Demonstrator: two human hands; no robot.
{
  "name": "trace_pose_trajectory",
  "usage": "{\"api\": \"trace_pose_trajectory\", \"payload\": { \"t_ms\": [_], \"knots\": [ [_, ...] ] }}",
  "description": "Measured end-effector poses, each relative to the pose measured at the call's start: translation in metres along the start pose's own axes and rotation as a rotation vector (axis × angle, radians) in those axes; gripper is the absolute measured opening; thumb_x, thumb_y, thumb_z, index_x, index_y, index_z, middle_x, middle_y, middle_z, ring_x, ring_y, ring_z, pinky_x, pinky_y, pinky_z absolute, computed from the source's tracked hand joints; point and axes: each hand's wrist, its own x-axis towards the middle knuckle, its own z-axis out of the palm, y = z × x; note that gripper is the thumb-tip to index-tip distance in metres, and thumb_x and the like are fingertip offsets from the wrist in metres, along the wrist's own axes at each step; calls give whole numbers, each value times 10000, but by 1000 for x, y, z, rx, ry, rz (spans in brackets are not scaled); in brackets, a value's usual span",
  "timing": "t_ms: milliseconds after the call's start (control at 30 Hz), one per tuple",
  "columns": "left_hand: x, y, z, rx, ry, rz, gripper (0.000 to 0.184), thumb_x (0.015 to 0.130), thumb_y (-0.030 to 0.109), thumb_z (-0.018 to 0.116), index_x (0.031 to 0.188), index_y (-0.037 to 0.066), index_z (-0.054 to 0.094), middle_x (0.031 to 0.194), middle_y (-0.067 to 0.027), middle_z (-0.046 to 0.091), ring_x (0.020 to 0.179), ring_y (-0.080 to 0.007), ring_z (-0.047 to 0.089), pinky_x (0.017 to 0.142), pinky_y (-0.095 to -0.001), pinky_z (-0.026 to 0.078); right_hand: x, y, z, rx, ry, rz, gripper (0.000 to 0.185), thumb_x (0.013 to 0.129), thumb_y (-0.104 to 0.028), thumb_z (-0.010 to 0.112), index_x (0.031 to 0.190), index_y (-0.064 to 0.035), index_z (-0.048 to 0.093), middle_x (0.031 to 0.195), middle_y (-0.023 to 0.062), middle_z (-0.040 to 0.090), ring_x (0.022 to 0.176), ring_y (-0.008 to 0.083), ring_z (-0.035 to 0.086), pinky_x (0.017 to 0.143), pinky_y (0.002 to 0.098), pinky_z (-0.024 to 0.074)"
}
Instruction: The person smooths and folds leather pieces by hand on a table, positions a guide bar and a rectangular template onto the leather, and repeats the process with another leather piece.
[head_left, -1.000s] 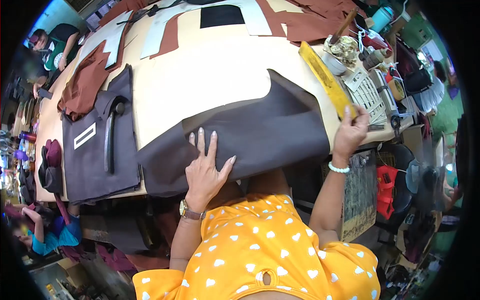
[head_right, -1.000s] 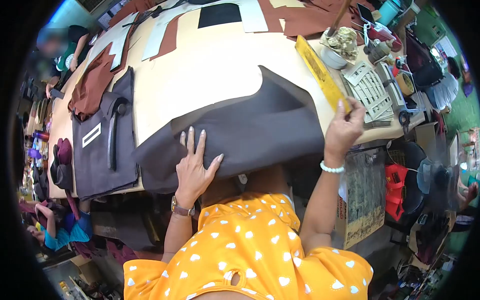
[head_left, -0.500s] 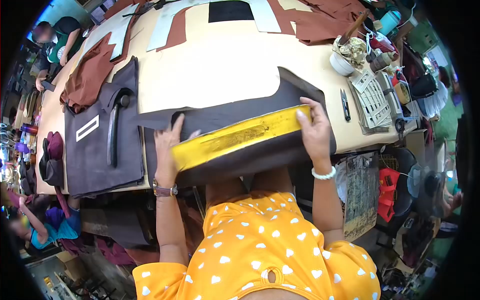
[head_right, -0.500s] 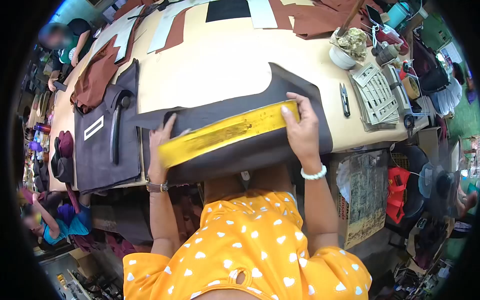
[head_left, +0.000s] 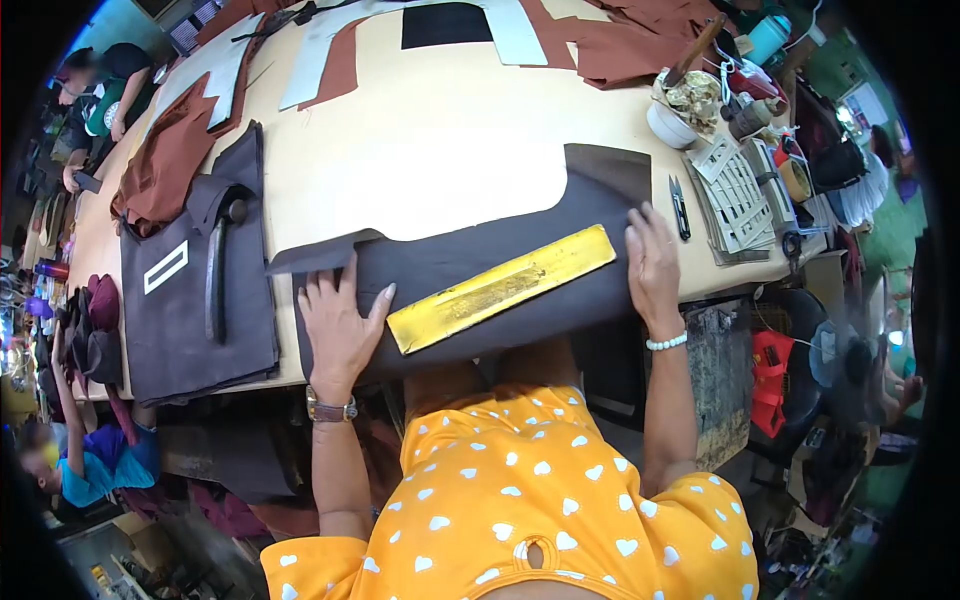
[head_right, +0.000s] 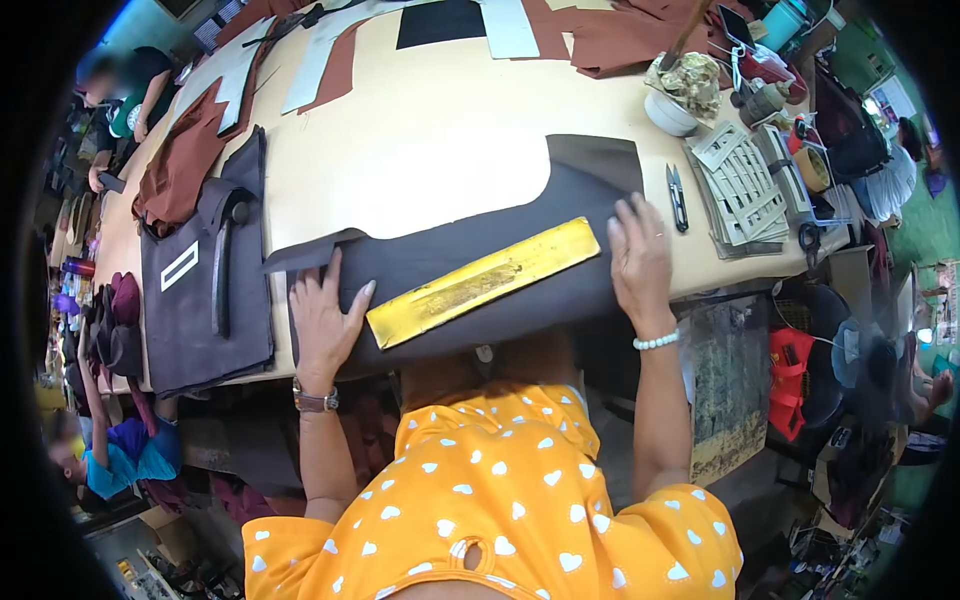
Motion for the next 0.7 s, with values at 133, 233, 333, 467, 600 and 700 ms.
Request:
{"api": "trace_pose_trajectory", "payload": {
  "t_ms": [133, 233, 333, 467, 600, 700],
  "knots": [
    [23, -6, -9, -31, 6, -42, 451, 840, 303, 627, 1198, 39, 557, 1103, -219, 509, 994, -354, 508, 835, -414, 414, 26, 21, -6, -350, 219, 220, 266, 865, -134, 553, 1098, -13, 595, 1099, 192, 579, 1036, 342, 538, 886, 428, 428],
    [40, -17, 1, -38, 129, 32, 373, 835, 244, 618, 1140, 32, 581, 1070, -195, 526, 994, -336, 499, 858, -428, 415, 43, 24, -14, -299, 101, 419, 292, 846, -115, 571, 1109, 9, 584, 1017, 188, 615, 942, 342, 585, 837, 424, 458],
    [50, -29, 10, -38, 223, 133, 366, 847, 218, 596, 1159, 28, 565, 1176, -193, 520, 1090, -345, 485, 935, -421, 398, 44, 48, -6, -150, 246, 424, 329, 832, -80, 587, 1144, 21, 566, 988, 190, 627, 898, 325, 607, 814, 404, 472],
    [52, -31, 12, -93, 152, 83, 401, 848, 208, 597, 1203, 32, 535, 1222, -186, 507, 1121, -351, 478, 963, -407, 392, 38, 23, -17, 316, 613, 297, 360, 803, -3, 632, 1154, 28, 562, 964, 166, 634, 862, 253, 618, 787, 339, 482],
    [54, -28, 10, -93, 144, 81, 409, 845, 224, 589, 1198, 26, 536, 1201, -187, 512, 1120, -344, 470, 959, -415, 387, -8, -47, -35, 284, 598, 54, 356, 779, 19, 662, 1122, 32, 570, 980, 141, 629, 880, 252, 613, 792, 352, 485],
    [55, -28, 11, -78, 154, 87, 421, 848, 245, 579, 1204, 25, 533, 1211, -194, 506, 1132, -346, 458, 962, -426, 377, -17, -68, -31, 347, 221, -236, 407, 754, 22, 676, 1141, 19, 549, 975, 129, 625, 877, 273, 604, 778, 358, 484]
  ]
}}
